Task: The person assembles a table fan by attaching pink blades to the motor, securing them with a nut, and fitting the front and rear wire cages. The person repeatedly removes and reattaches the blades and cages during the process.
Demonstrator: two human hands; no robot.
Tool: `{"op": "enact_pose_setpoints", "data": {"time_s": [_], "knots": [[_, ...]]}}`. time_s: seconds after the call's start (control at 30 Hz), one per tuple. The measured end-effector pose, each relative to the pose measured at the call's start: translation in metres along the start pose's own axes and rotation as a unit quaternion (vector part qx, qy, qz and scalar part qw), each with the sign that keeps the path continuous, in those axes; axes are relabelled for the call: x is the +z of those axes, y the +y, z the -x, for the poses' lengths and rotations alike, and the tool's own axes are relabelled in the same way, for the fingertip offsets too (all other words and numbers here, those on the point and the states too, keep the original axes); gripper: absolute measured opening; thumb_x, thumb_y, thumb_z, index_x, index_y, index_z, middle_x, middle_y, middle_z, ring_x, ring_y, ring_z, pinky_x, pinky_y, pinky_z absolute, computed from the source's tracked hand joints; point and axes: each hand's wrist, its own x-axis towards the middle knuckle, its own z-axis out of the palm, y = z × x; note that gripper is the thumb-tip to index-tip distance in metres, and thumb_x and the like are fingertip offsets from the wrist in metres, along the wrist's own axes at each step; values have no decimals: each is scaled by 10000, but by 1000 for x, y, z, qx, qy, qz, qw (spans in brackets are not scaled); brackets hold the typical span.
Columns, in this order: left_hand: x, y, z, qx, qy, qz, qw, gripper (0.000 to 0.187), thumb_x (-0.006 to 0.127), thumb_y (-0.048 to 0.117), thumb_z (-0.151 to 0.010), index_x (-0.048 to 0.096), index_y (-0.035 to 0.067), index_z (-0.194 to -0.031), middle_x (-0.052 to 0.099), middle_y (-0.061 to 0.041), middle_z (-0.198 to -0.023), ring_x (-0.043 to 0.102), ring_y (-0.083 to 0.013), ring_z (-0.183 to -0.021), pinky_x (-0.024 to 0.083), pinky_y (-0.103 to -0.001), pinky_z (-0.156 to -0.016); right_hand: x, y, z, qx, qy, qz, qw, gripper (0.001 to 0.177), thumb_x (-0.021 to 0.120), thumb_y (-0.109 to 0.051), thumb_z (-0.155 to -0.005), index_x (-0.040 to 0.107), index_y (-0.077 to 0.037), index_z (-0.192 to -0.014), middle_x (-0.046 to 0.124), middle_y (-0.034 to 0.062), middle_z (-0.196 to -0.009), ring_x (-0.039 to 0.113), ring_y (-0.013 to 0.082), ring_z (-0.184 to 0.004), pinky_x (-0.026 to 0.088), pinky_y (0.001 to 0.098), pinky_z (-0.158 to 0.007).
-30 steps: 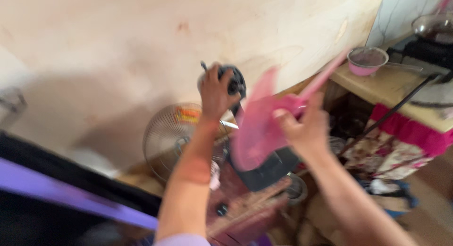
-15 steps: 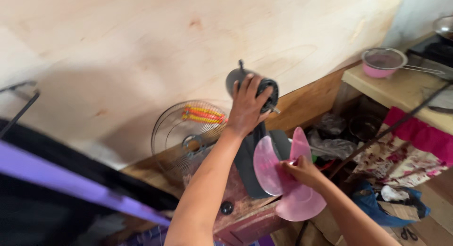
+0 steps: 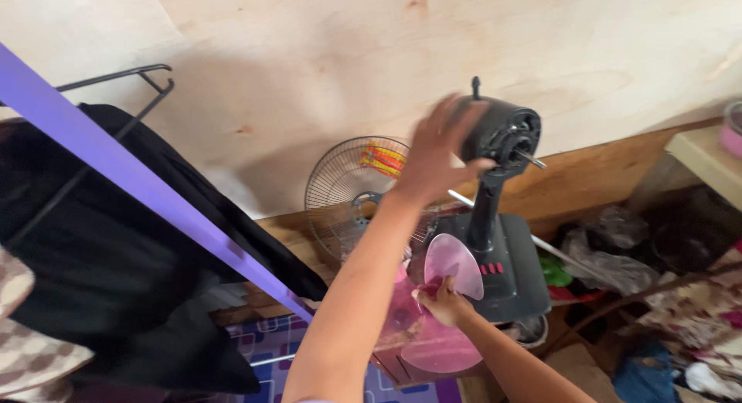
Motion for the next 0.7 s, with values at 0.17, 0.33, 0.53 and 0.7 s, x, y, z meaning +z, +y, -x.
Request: {"op": "enact_pose_setpoints", "data": {"time_s": [0.17, 0.33, 0.53, 0.7], "knots": [[-11, -117, 135, -459, 236, 223, 827, 715, 708, 327, -872, 419, 118, -1492, 448, -149, -1523, 537, -301, -1335, 542, -440, -1017, 5, -20, -11, -16, 39, 13, 999, 1130, 535, -734, -868, 67, 107, -1461, 509, 341, -1411, 537, 454, -1323, 433, 446, -1116], [27, -180, 300, -569, 391, 178, 701, 741, 779, 351, -877, 505, -23, -1455, 537, -168, -1527, 525, -262, -1390, 396, -385, -1152, -18, -45, 0, -24, 43, 19, 999, 1020, 598, -610, -863, 131, 67, -1466, 565, 308, -1362, 553, 437, -1297, 442, 448, -1100], [52, -184, 375, -793, 285, 258, 472, 1078, 708, 687, -777, 256, 191, -1620, 316, -64, -1638, 389, -297, -1433, 363, -529, -1111, -20, -44, 23, -86, 126, 63, 986, 762, 677, -609, -852, 417, -43, -1292, 633, 254, -1208, 596, 427, -1168, 475, 503, -989], [50, -211, 361, -769, 292, 331, 463, 1140, 621, 800, -744, 170, 264, -1644, 314, -68, -1624, 369, -281, -1451, 353, -485, -1122, -15, -37, 33, -54, 105, 133, 984, 632, 633, -579, -924, 465, -65, -1251, 700, 201, -1063, 665, 407, -1038, 498, 526, -935]]}}
